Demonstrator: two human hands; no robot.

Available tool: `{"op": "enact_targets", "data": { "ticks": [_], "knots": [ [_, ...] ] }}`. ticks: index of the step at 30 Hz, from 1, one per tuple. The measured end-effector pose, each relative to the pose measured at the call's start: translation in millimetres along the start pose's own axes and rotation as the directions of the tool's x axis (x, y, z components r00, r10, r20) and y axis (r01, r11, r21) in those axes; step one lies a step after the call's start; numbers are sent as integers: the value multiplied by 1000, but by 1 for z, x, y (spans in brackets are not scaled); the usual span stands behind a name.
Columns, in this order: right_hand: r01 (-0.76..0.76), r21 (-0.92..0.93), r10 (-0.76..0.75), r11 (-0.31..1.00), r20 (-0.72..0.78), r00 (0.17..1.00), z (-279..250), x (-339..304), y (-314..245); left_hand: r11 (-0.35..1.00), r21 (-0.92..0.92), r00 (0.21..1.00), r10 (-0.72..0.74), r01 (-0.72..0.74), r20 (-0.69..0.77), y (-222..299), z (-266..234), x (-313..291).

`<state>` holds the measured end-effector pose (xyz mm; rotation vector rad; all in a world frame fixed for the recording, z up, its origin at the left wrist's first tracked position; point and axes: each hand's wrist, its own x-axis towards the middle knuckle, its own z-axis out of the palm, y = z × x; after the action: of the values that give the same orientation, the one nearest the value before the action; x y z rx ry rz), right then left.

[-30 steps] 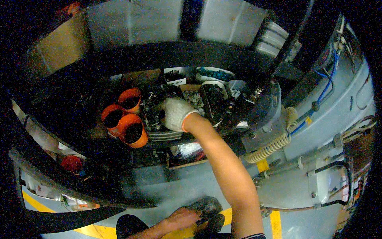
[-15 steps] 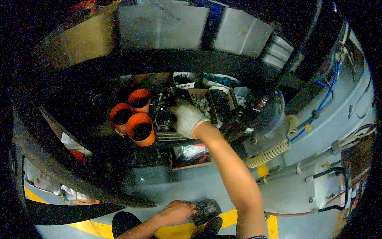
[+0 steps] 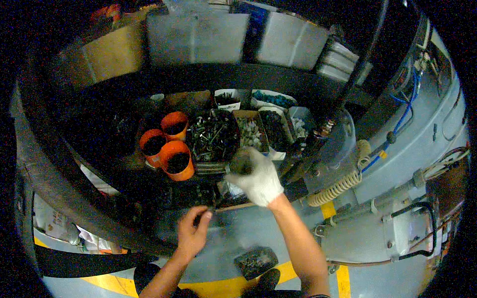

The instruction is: The person organizes tools and parts in a workshop. They wipe a metal component with a cloth, place it in a toolbox, and then sort through a tray of small hardware items on the floor.

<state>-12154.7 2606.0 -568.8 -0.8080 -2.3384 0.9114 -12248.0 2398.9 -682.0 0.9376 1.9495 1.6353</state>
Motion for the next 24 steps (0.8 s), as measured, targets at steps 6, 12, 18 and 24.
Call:
{"op": "enact_targets", "data": {
  "ticks": [6,12,18,24],
  "knots": [
    [-90,106,51,990,321,946,7,-51,26,972,8,972,233,-233,-42,-9,-7,4],
    [19,54,-34,998,297,954,11,-66,37,974,18,973,223,-225,55,-10,-13,3],
    [164,42,-168,986,361,917,11,-75,48,995,-89,959,64,-41,275,-20,-13,4],
    [-27,-39,40,999,397,917,19,-89,58,997,-45,946,80,-70,315,-22,-6,2]
  ]
}}
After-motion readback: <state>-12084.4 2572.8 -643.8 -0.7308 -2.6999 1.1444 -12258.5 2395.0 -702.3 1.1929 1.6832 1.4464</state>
